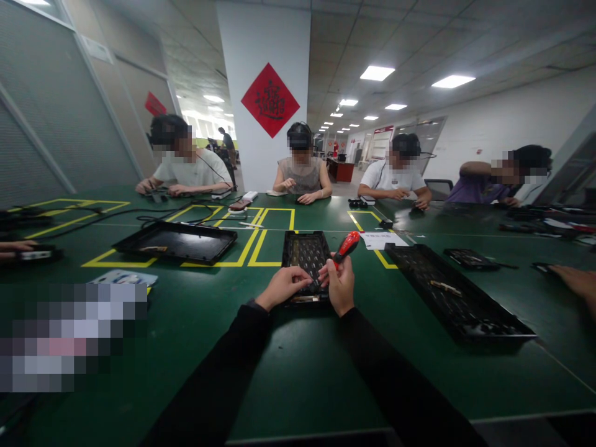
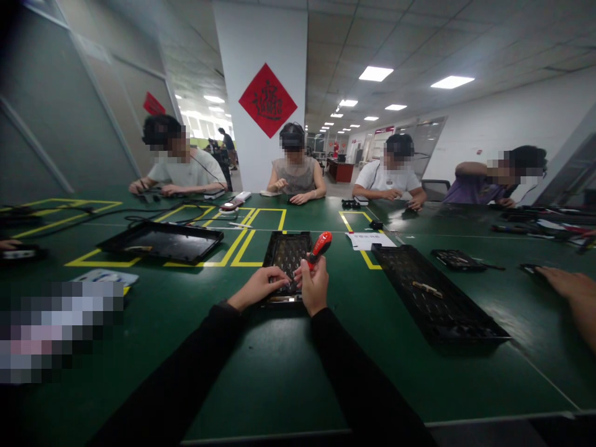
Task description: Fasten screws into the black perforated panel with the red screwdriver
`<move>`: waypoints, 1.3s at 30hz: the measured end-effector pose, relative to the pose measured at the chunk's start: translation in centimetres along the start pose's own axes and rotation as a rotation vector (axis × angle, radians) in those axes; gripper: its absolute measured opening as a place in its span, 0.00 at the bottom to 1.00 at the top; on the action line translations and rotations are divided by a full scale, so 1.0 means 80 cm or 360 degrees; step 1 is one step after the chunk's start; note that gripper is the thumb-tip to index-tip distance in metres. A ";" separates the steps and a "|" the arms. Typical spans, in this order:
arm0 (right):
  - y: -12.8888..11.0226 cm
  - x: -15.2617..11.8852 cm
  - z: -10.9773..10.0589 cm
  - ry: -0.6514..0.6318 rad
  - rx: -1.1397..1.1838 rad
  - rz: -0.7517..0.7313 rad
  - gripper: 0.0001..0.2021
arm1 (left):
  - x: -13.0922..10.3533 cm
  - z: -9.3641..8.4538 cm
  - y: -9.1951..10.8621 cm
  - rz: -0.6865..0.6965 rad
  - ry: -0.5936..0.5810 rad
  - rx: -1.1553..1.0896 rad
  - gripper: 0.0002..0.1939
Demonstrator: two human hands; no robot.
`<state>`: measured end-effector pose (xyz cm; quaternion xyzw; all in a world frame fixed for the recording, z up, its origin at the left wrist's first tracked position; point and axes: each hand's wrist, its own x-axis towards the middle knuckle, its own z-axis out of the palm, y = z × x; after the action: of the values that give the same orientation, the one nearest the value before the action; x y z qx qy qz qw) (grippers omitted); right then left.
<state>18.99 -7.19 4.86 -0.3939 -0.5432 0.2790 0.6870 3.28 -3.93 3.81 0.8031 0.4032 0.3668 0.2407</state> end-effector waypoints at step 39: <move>0.000 0.006 -0.004 0.0317 0.0077 0.0031 0.15 | -0.002 -0.004 0.004 0.0158 -0.0132 0.0071 0.07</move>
<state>19.39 -6.85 5.06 -0.4082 -0.4614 0.2581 0.7442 3.13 -4.24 4.12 0.8418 0.3607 0.3356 0.2207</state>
